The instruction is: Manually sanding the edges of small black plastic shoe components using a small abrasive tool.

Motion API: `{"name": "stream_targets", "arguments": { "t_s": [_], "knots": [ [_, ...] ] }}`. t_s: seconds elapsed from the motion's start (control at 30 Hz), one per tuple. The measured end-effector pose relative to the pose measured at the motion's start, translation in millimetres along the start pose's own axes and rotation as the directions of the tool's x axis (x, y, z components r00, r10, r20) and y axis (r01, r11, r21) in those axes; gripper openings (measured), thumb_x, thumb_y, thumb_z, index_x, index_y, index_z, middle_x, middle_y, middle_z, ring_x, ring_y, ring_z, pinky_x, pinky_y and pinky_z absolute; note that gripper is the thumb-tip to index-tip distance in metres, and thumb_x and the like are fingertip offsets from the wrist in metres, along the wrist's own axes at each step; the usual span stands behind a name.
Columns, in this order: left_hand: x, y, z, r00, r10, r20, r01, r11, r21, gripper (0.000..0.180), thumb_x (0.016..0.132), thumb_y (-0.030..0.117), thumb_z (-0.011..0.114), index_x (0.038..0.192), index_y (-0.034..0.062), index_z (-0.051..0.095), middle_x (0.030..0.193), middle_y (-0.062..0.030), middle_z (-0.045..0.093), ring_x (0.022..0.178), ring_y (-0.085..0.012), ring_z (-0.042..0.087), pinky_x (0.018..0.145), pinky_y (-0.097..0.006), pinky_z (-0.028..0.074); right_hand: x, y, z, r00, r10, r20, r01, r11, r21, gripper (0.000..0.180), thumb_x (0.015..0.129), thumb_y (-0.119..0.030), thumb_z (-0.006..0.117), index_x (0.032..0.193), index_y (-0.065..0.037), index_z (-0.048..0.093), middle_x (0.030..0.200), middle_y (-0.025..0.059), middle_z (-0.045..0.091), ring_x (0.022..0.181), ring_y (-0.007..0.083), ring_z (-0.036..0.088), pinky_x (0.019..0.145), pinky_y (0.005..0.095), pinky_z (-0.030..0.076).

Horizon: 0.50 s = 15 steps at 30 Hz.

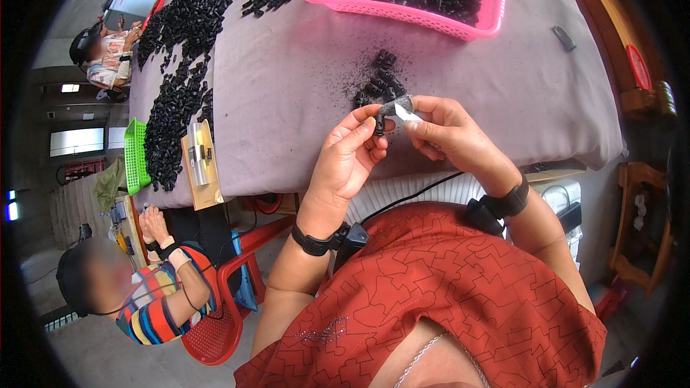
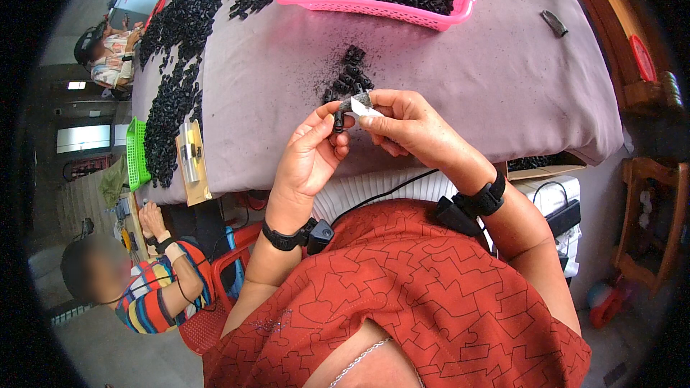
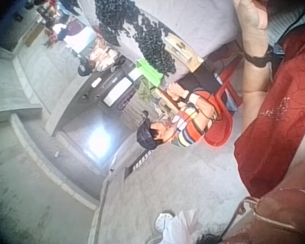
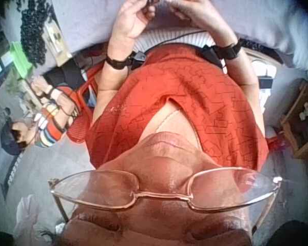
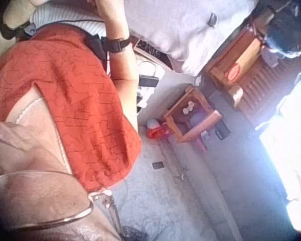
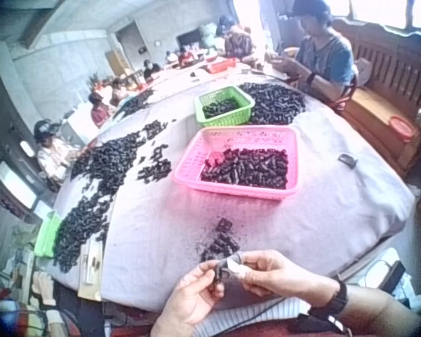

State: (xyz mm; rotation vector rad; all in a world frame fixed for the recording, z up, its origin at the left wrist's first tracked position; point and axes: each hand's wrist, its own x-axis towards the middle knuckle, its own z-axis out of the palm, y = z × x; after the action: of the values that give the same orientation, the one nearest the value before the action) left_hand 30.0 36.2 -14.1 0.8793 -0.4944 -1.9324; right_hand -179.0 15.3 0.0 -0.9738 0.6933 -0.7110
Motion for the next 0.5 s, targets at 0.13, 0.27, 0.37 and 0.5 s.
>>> {"name": "stream_targets", "arguments": {
  "t_s": [0.13,0.27,0.37,0.5],
  "knots": [
    [0.0,-0.1,-0.2,1.000,-0.001,-0.001,0.001,1.000,-0.008,0.022,0.095,0.012,0.057,0.116,0.0076,0.059,0.098,-0.0076,0.066,0.075,-0.0102,0.061,0.067,-0.024,0.051,0.1,0.7,-0.2,1.000,0.004,-0.008,-0.004,1.000,0.001,0.024,0.095,-0.022,0.057,0.110,-0.003,0.061,0.067,-0.0048,0.050,0.050,0.0015,0.040,0.043,0.0172,0.027],
    [0.0,-0.5,-1.3,1.000,-0.001,0.001,0.001,1.000,-0.008,0.022,0.095,0.012,0.057,0.116,0.0074,0.059,0.098,-0.0076,0.066,0.075,-0.0105,0.061,0.066,-0.024,0.051,0.0,0.8,0.2,1.000,-0.002,-0.012,0.002,1.000,-0.007,0.024,0.096,-0.022,0.057,0.110,-0.003,0.061,0.067,-0.0048,0.049,0.050,0.0014,0.040,0.043,0.0174,0.027],
    [-0.2,-0.3,-1.1,1.000,-0.002,-0.003,0.002,1.000,-0.009,0.022,0.095,0.012,0.057,0.116,0.0072,0.059,0.098,-0.0078,0.066,0.075,-0.0107,0.061,0.067,-0.024,0.051,0.3,1.8,0.0,1.000,-0.010,-0.010,0.010,1.000,0.015,0.024,0.095,-0.022,0.058,0.109,-0.003,0.061,0.067,-0.0048,0.049,0.050,0.0013,0.040,0.043,0.0174,0.027],
    [0.2,-0.4,-1.0,1.000,0.001,0.005,-0.001,1.000,-0.011,0.023,0.094,0.012,0.058,0.117,0.0072,0.059,0.098,-0.0081,0.066,0.075,-0.0107,0.061,0.067,-0.024,0.051,0.7,1.2,0.0,1.000,0.004,-0.019,-0.004,1.000,0.010,0.023,0.095,-0.021,0.058,0.109,-0.003,0.061,0.067,-0.0049,0.050,0.050,0.0013,0.040,0.043,0.0173,0.027]
  ]
}}
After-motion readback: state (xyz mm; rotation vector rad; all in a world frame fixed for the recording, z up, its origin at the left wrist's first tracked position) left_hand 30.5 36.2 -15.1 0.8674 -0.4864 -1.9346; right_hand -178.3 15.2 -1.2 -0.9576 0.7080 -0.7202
